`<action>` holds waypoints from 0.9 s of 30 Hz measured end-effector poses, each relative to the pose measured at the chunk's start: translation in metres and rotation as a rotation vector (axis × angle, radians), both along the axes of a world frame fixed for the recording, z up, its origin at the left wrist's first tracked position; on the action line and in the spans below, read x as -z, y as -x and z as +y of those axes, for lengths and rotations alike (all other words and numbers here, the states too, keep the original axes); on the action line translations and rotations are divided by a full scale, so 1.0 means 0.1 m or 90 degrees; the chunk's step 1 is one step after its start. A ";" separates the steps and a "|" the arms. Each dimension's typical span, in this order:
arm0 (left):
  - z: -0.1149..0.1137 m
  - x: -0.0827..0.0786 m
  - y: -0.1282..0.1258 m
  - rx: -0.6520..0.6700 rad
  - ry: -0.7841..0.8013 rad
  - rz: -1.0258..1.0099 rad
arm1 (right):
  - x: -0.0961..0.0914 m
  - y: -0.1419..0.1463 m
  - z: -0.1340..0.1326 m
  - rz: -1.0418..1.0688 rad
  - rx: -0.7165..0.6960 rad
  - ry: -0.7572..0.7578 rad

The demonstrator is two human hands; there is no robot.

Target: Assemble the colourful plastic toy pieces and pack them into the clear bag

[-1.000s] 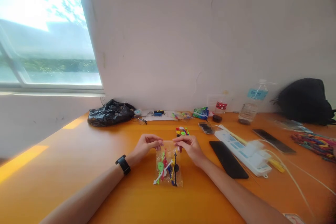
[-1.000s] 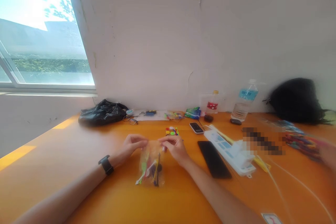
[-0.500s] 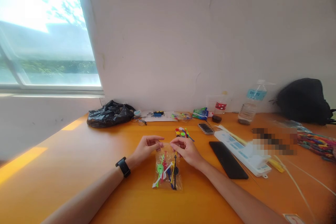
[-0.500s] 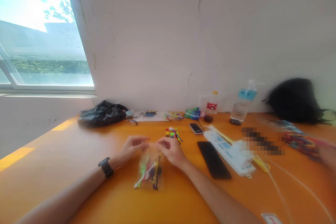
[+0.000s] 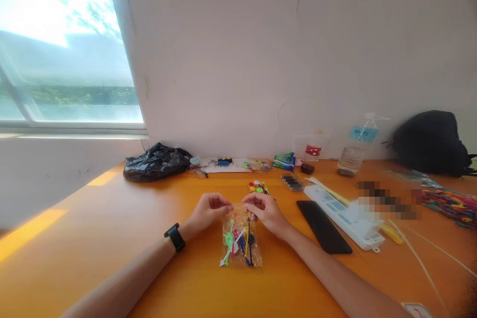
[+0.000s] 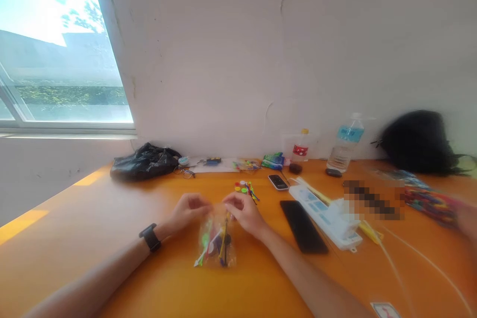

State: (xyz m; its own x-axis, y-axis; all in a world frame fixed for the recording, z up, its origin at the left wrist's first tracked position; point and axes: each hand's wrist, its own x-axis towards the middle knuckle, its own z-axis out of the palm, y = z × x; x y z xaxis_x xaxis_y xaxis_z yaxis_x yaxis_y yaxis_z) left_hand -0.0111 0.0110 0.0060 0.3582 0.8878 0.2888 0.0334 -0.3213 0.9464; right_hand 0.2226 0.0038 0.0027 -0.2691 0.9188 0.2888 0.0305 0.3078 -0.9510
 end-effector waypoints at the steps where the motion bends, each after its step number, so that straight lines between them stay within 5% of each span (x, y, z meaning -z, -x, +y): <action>1: 0.00 0.00 0.01 0.003 -0.014 0.009 | 0.00 0.00 0.00 0.006 -0.001 0.000; 6: -0.02 0.00 0.01 0.024 -0.084 0.027 | -0.01 -0.01 0.00 0.017 -0.001 -0.002; 14: -0.04 -0.07 0.03 0.023 0.034 -0.071 | -0.05 0.00 -0.03 0.033 0.020 -0.004; 27: 0.00 0.00 0.01 0.017 0.028 -0.021 | 0.00 0.00 -0.01 -0.066 -0.018 -0.020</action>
